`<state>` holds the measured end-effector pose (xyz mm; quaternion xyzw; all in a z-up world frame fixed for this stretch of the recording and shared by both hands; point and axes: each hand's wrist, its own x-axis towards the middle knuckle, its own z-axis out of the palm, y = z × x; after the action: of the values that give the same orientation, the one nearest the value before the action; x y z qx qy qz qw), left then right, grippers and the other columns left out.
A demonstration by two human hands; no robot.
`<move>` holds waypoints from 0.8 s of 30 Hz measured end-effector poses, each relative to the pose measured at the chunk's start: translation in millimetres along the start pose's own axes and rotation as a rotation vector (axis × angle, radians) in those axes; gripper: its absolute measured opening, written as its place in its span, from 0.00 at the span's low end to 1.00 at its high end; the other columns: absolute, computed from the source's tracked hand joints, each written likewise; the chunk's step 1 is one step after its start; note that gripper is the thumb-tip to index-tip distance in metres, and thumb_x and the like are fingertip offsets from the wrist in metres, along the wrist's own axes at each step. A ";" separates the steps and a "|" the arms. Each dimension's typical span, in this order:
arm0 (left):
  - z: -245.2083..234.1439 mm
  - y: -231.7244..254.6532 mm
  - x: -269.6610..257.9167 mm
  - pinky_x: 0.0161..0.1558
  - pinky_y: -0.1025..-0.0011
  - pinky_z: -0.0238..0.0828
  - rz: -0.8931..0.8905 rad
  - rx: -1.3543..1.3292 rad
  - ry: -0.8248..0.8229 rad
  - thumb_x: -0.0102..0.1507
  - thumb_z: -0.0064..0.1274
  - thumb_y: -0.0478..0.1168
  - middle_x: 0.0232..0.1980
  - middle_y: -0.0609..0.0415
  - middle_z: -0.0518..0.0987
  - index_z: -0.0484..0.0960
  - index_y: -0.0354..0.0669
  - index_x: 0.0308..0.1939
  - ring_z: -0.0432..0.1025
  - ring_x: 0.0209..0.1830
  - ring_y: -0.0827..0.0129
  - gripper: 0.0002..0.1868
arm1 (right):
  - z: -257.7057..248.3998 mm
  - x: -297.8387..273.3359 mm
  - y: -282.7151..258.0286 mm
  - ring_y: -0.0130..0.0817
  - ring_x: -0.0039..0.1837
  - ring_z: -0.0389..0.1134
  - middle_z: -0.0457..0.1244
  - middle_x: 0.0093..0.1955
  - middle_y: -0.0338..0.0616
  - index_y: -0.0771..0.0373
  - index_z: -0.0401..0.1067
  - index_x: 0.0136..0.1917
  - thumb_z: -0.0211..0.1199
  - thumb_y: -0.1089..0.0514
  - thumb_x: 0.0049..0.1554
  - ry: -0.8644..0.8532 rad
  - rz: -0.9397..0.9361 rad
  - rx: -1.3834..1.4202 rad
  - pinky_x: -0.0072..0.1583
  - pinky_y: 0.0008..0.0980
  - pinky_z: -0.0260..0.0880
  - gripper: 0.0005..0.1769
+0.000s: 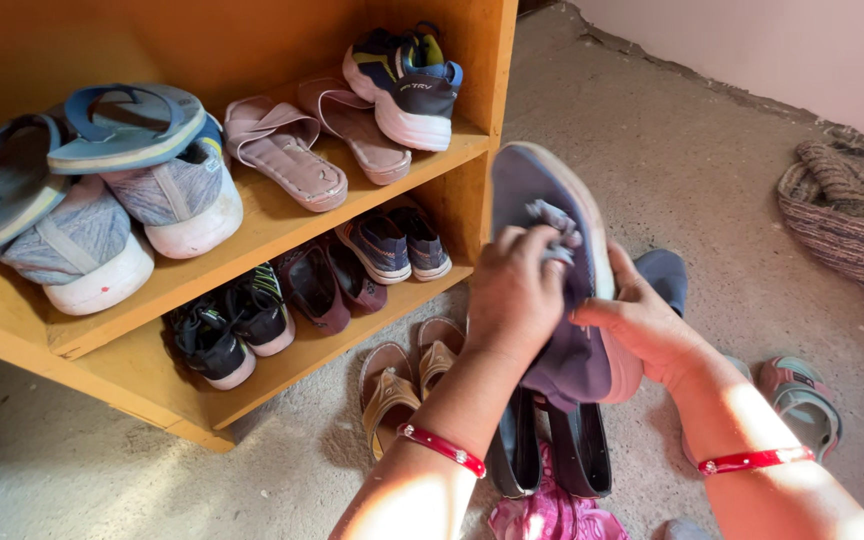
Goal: The person wipes the exterior and interior of several shoes using a cloth. They handle a dark slip-on shoe and a blue slip-on shoe, rubbing the cloth over the surfaces and inside the openings. The shoes are placed on the floor next to a wooden shoe rack.
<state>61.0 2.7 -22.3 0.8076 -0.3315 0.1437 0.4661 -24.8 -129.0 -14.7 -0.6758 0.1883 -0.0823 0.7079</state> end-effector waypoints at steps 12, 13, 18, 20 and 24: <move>7.4 -0.8 -13.0 0.57 0.58 0.69 -0.105 -0.004 -0.272 0.59 0.56 0.40 0.52 0.49 0.80 0.85 0.49 0.45 0.73 0.53 0.50 0.11 | -6.4 6.1 30.0 0.37 0.54 0.72 0.68 0.56 0.47 0.55 0.64 0.72 0.60 0.68 0.44 0.154 0.125 0.141 0.53 0.39 0.75 0.41; 9.1 -4.1 -12.5 0.57 0.58 0.69 -0.103 -0.001 -0.255 0.59 0.56 0.41 0.51 0.49 0.80 0.84 0.48 0.46 0.74 0.53 0.50 0.12 | -6.9 7.4 36.5 0.38 0.53 0.72 0.68 0.55 0.48 0.55 0.65 0.71 0.60 0.68 0.45 0.165 0.146 0.133 0.53 0.40 0.75 0.40; 22.5 -18.9 -15.9 0.56 0.58 0.70 -0.193 0.048 -0.260 0.58 0.57 0.41 0.52 0.48 0.80 0.84 0.49 0.47 0.73 0.53 0.49 0.13 | -5.2 16.1 79.3 0.39 0.51 0.73 0.70 0.54 0.50 0.61 0.70 0.67 0.63 0.68 0.47 0.209 0.213 0.122 0.52 0.39 0.75 0.33; 30.7 -22.5 -22.8 0.57 0.58 0.70 -0.263 0.091 -0.325 0.59 0.57 0.42 0.54 0.48 0.79 0.85 0.50 0.49 0.73 0.53 0.48 0.14 | -1.0 19.4 99.4 0.38 0.51 0.73 0.70 0.54 0.49 0.62 0.71 0.67 0.64 0.66 0.48 0.216 0.244 0.134 0.52 0.38 0.75 0.31; 47.0 -32.6 -43.4 0.57 0.58 0.71 -0.295 0.039 -0.354 0.58 0.59 0.43 0.54 0.49 0.79 0.84 0.52 0.50 0.74 0.54 0.50 0.16 | -1.6 22.4 137.6 0.36 0.52 0.73 0.71 0.54 0.49 0.63 0.70 0.66 0.64 0.63 0.51 0.139 0.244 0.217 0.53 0.38 0.75 0.28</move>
<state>47.1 -8.5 -91.8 0.8688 -0.2837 -0.0637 0.4009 -23.9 -128.7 -154.1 -0.5601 0.3075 -0.0621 0.7667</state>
